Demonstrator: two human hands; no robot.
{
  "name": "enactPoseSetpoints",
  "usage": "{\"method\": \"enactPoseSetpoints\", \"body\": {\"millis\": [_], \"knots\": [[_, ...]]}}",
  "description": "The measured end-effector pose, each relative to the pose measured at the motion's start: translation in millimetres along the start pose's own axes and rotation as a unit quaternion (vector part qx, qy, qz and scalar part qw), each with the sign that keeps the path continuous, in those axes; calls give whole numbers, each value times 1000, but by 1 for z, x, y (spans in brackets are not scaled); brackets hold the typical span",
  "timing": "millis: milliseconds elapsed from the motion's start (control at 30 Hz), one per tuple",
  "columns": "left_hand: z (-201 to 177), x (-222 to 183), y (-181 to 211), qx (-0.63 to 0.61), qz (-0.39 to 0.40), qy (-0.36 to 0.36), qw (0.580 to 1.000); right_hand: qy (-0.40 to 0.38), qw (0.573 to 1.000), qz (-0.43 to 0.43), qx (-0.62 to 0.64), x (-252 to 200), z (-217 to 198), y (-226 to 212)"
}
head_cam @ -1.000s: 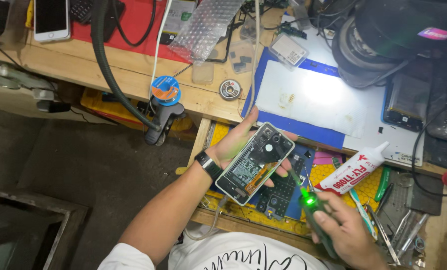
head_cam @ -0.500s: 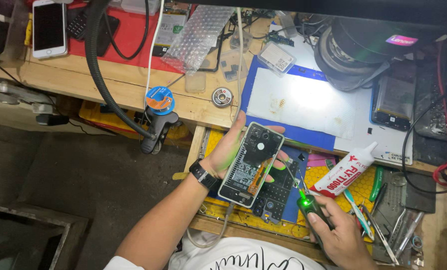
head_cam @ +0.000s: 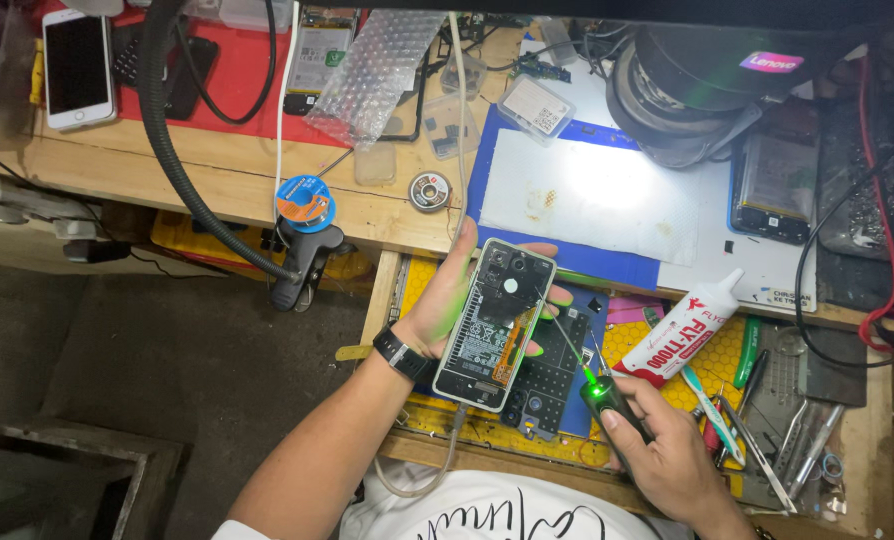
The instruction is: The person points a light-emitting tool at the internal components of a disassembled mobile phone and a rear casing, then handles the casing with their hand.
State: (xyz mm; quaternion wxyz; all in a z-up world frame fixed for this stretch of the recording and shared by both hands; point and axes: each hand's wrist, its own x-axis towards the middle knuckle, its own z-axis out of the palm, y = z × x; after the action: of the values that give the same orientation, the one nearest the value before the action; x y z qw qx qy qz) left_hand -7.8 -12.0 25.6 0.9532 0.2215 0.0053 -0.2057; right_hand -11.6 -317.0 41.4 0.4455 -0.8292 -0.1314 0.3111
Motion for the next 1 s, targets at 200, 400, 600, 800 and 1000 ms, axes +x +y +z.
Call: {"method": "enactPoseSetpoints", "body": {"millis": [200,400,600,800,1000], "knots": [[-3,0,-3,-28,-4,-7,1000,7,1000,9,16,0,1,-2],[-4,1,-2,-17,-9,2,1000,10,1000,-14,20,0,1,-4],[-4,-1,-2,-12,-11,4,1000,10,1000,-6,16,1,3,-5],[-6,1,-3,-17,-10,6,1000,11,999,-25,23,2,3,-5],[-4,1,-3,-13,-12,14,1000,10,1000,-5,29,1,3,-9]]}}
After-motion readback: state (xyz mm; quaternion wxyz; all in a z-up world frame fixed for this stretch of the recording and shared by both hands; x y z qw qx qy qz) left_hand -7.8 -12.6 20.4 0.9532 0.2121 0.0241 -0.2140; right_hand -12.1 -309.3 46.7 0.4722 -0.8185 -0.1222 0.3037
